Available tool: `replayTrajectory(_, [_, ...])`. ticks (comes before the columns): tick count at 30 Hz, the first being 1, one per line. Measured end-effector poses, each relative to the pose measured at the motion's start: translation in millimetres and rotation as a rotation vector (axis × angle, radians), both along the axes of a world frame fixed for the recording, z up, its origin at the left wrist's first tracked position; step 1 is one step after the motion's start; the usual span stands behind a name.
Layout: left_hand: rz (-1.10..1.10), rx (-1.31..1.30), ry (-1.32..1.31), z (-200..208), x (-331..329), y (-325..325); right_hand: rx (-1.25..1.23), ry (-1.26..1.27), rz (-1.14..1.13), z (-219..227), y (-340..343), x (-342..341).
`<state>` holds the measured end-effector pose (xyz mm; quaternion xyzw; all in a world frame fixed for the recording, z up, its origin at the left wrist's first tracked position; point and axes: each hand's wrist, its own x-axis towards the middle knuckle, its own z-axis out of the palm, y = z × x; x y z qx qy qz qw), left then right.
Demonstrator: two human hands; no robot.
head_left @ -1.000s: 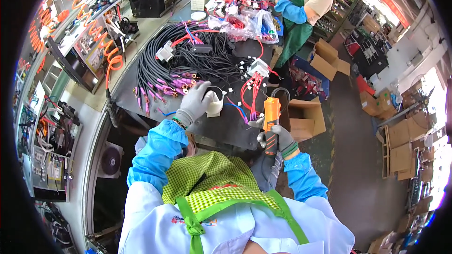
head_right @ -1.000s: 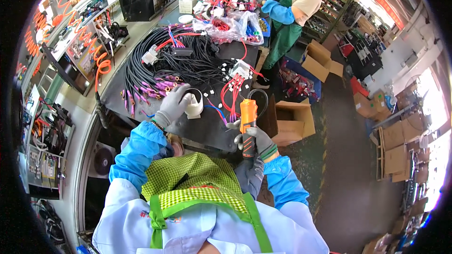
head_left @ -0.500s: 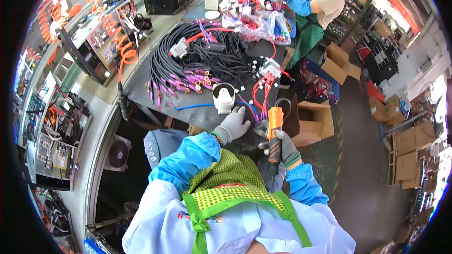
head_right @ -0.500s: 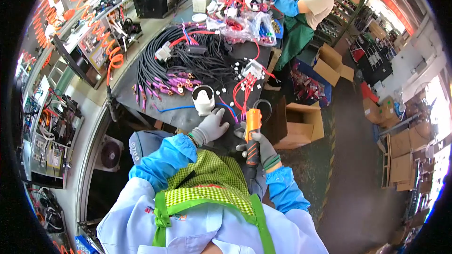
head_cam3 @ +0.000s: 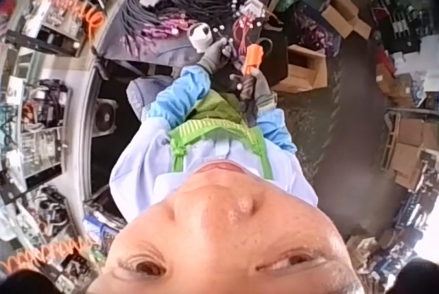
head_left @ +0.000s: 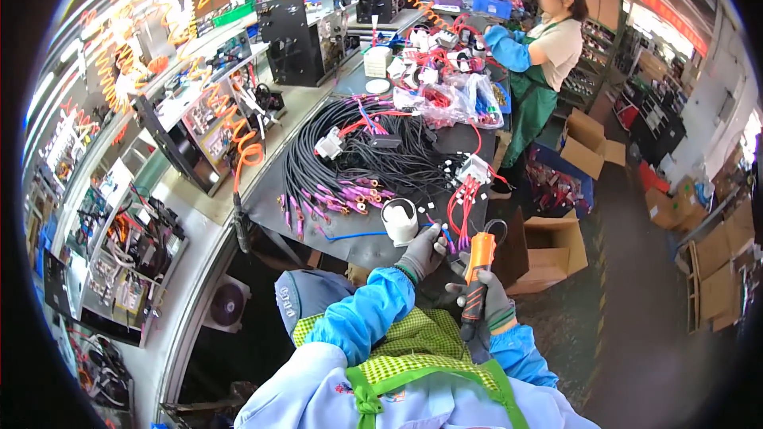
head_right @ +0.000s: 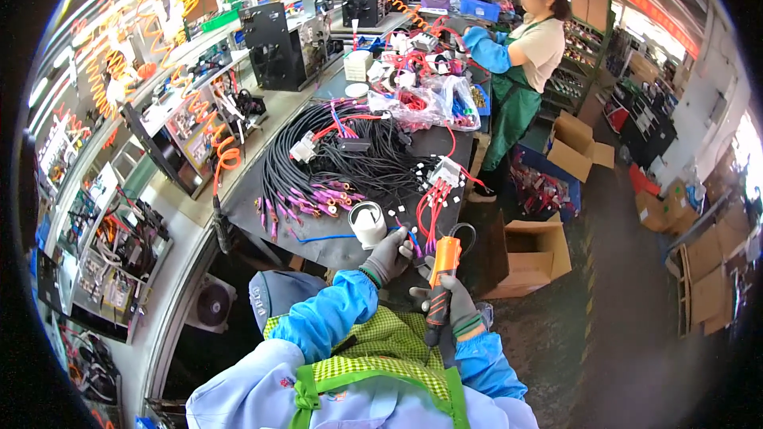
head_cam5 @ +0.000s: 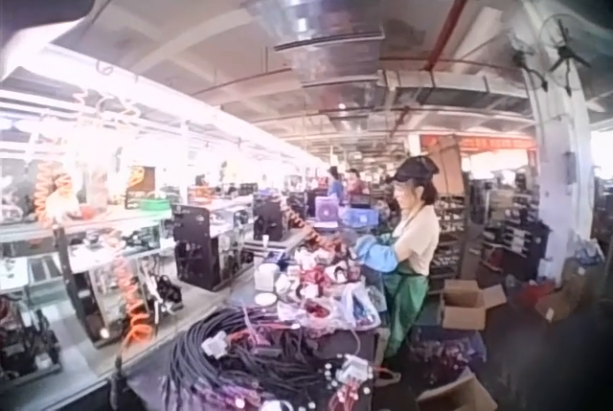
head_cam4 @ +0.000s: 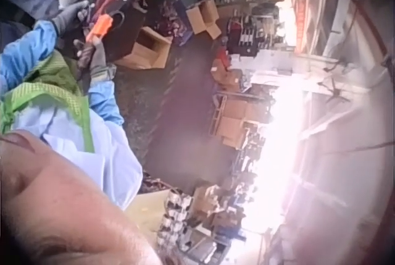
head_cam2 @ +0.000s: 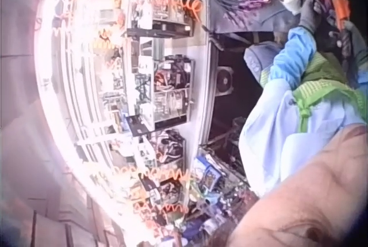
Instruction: The person attaches wire harnesses to electronic components on a workbench using an electric screwdriver to secure screws.
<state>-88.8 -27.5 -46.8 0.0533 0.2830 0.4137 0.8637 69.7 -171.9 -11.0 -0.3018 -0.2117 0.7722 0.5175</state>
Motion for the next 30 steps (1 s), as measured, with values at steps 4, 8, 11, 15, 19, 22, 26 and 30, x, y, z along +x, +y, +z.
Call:
replayTrajectory(4, [-0.028,-0.016,-0.149,-1.1,-10.3,5.1,0.037,0.005,0.008,7.7,10.1,-8.1])
replayTrajectory(8, [-0.083,-0.039,-0.176,-6.1,-4.3,2.8,0.044,-0.032,-0.043,6.4,24.8,4.3])
replayTrajectory(11, [-0.103,0.046,-0.147,-21.9,-5.2,6.2,0.051,-0.199,-0.063,34.6,33.8,5.2])
replayTrajectory(15, [-0.081,0.106,-0.125,-10.8,-12.1,-4.3,0.010,-0.240,-0.002,41.3,39.1,11.0])
replayTrajectory(19, [0.061,0.200,0.045,-0.6,2.3,-13.5,0.016,-0.251,-0.070,41.2,43.3,10.8])
replayTrajectory(22, [0.037,0.282,0.110,-9.8,-3.5,-2.9,0.044,-0.259,-0.083,45.3,44.6,5.6])
replayTrajectory(26, [0.007,0.243,0.135,-11.7,-1.8,0.7,0.083,-0.270,-0.127,47.7,47.8,8.8])
replayTrajectory(30, [0.118,0.245,0.313,-4.5,9.9,-16.8,0.082,-0.285,-0.197,46.5,47.4,12.4])
